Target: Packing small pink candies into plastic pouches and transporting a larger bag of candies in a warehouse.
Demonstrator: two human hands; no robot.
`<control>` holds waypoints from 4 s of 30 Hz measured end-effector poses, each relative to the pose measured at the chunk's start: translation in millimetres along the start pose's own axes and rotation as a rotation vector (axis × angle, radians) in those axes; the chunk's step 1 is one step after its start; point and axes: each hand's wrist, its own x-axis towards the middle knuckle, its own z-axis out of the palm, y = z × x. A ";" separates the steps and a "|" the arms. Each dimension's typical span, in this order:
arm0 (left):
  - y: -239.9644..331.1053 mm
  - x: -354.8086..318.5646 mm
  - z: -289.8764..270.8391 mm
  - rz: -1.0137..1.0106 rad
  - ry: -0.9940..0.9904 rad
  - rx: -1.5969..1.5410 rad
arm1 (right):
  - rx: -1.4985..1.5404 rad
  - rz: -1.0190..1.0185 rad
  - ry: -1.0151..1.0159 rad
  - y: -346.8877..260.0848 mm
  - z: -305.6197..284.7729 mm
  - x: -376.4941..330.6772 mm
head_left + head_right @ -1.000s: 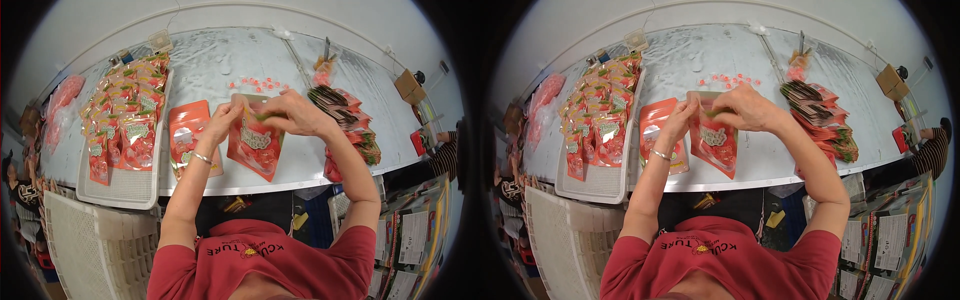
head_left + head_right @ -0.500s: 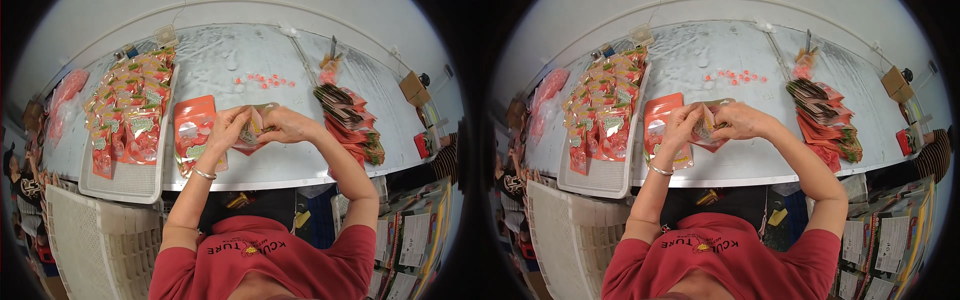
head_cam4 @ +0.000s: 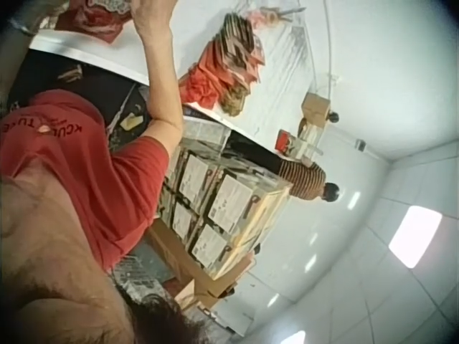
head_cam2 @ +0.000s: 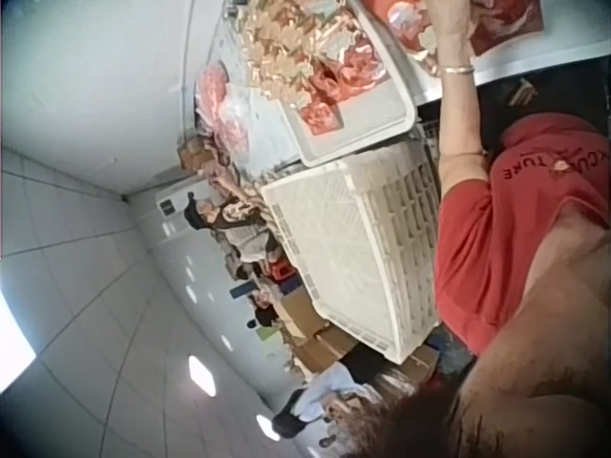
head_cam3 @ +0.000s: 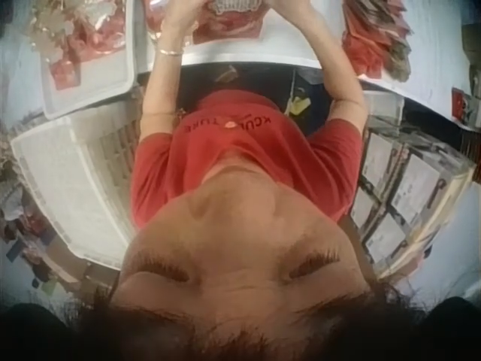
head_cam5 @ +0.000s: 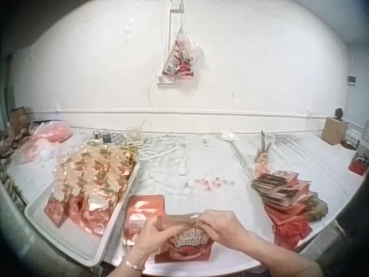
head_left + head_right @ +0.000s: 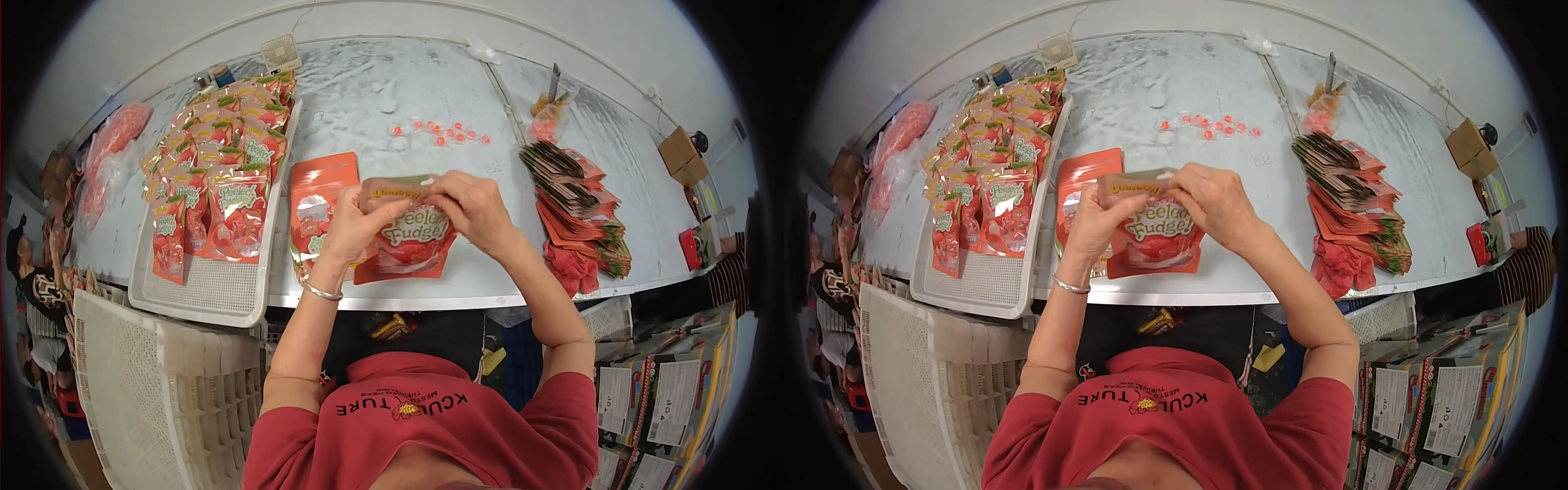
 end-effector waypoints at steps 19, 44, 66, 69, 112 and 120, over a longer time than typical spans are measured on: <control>-18.1 -34.1 19.6 -0.042 0.054 0.396 | 0.033 0.007 -0.258 9.5 12.5 -24.4; 49.0 -103.4 -101.5 0.475 0.860 0.681 | 0.314 -0.058 -0.098 -66.3 101.0 91.5; -57.5 -80.0 -273.8 -0.346 0.927 1.545 | 0.179 -0.043 0.039 47.6 202.9 -6.1; -55.9 -83.8 -257.8 -0.149 0.930 1.726 | 0.033 0.239 0.195 99.5 174.3 -63.8; -96.0 -13.6 -152.4 -0.415 0.130 0.636 | -0.236 -0.286 0.136 48.2 196.9 -10.0; -93.9 0.4 -121.9 -0.112 0.143 1.043 | -0.455 -0.418 0.076 43.1 184.5 6.5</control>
